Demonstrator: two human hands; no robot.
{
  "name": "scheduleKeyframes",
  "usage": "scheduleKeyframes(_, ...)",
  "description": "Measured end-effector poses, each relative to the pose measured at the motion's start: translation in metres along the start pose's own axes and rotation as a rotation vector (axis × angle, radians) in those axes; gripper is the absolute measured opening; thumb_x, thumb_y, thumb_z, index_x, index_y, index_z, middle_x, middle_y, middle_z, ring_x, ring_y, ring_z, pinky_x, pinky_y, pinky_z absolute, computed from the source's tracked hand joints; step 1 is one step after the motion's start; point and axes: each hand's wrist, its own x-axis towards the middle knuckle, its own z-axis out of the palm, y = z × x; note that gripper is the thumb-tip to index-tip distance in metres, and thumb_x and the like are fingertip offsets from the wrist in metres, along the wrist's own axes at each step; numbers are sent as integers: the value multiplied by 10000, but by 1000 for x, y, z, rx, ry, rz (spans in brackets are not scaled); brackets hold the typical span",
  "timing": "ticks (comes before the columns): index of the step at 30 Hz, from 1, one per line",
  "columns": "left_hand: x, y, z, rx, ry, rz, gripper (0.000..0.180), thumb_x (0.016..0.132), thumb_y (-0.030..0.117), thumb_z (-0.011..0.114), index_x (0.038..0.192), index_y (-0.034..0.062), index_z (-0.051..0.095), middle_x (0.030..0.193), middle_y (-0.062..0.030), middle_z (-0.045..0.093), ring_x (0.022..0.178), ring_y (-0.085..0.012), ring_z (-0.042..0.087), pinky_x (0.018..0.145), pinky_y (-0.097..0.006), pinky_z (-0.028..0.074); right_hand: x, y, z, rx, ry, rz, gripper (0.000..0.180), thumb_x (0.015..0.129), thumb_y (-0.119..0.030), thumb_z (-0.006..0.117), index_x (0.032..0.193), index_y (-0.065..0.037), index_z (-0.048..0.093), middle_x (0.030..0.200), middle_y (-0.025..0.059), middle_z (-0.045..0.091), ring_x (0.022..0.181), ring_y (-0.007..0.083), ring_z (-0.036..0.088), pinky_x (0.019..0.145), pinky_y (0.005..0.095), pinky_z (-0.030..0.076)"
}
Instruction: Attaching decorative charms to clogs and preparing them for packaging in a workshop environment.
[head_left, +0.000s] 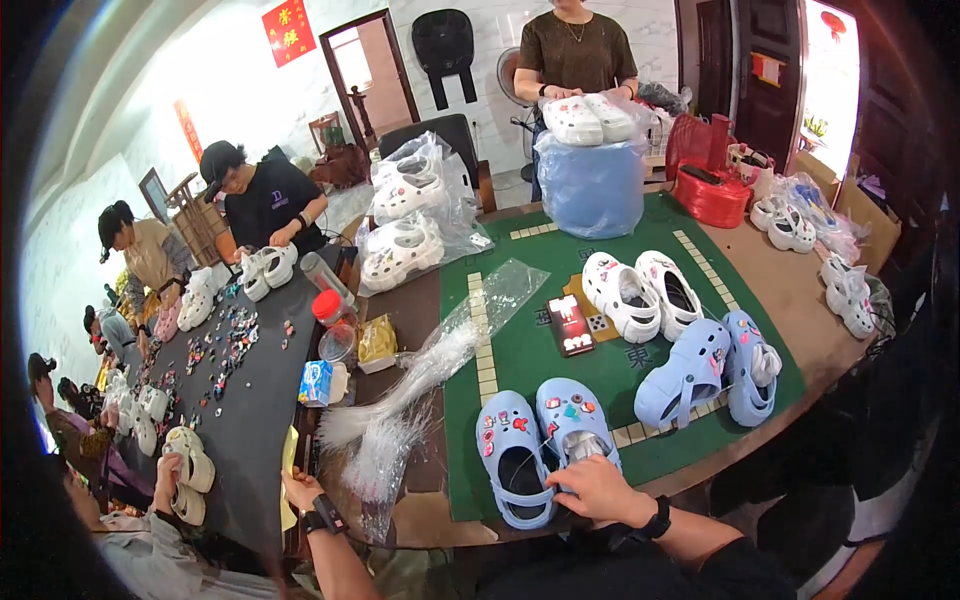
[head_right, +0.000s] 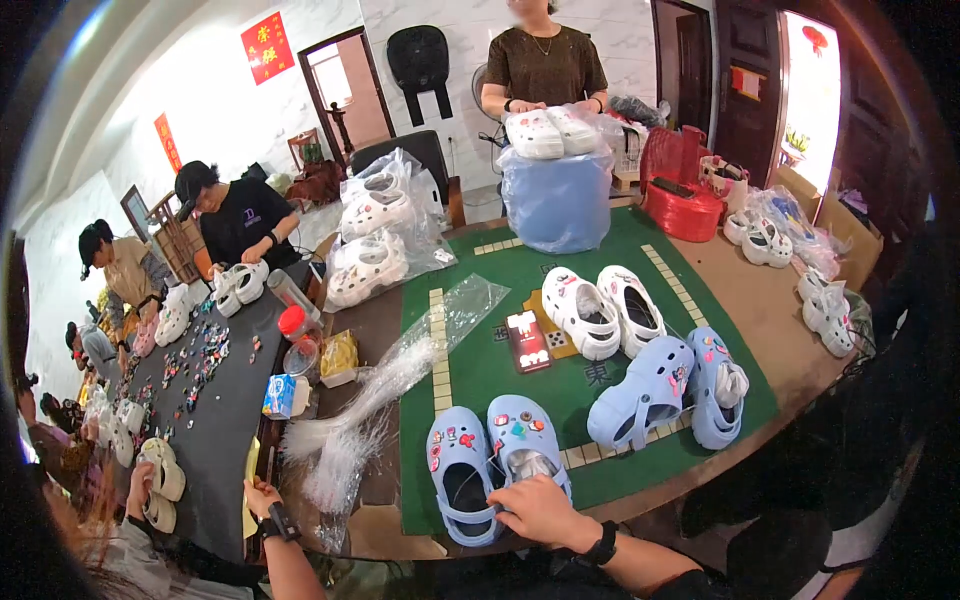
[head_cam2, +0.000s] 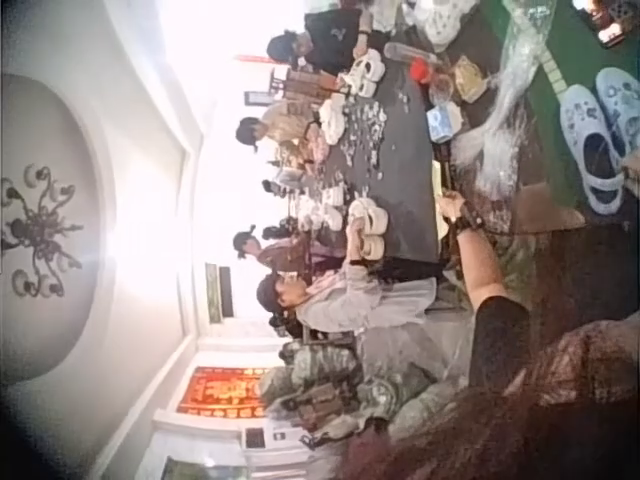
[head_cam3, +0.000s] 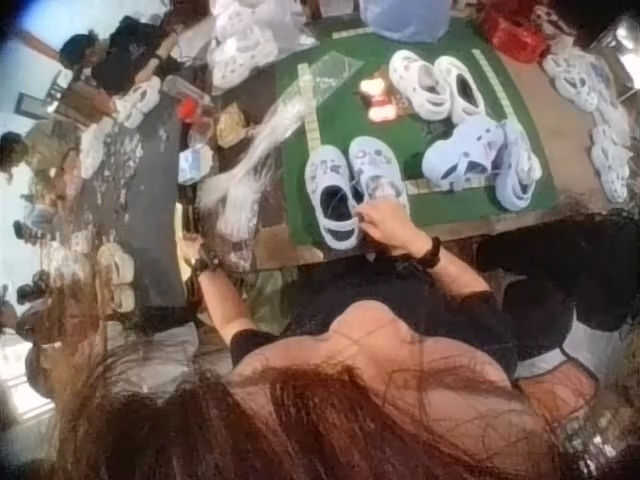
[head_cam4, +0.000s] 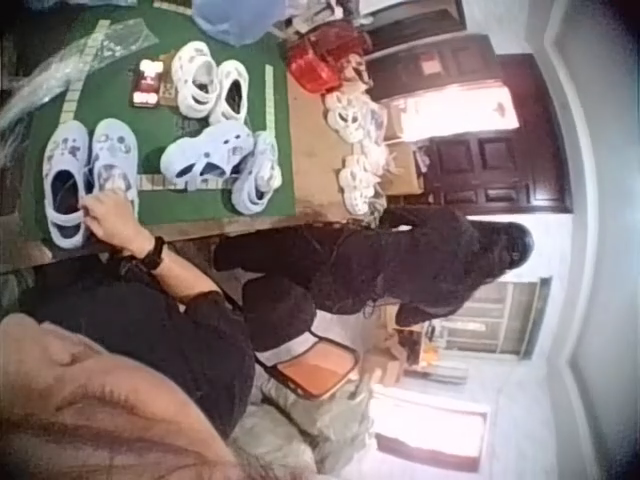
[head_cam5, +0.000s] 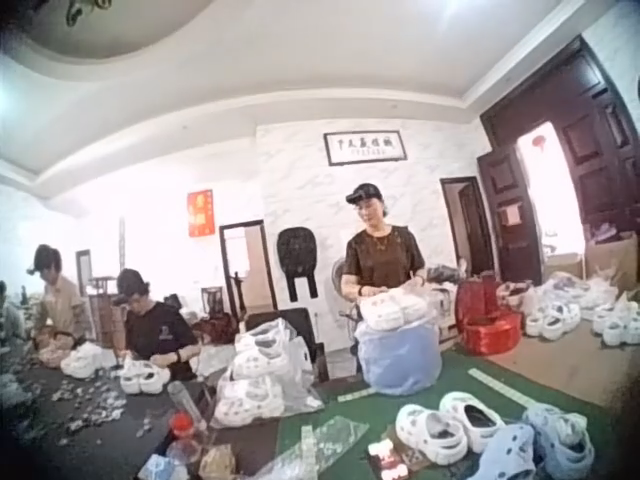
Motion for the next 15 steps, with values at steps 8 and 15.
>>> scheduleKeyframes(8,33,-7,-4,32,-28,-44,410,935,470,580,855,68,587,637,30,477,521,-69,424,417,-222,325,-9,7,11,-11,-45,-4,330,813,-257,687,1121,-168,608,827,35,648,839,246,642,764,382,428)
scheduleKeyframes(15,2,-5,-42,-177,-459,-489,516,892,552,596,1001,48,622,721,-26,679,506,-114,583,455,-235,506,1,-4,-2,-73,-92,-35,361,804,-259,687,1149,-195,603,827,28,643,831,239,642,752,378,430)
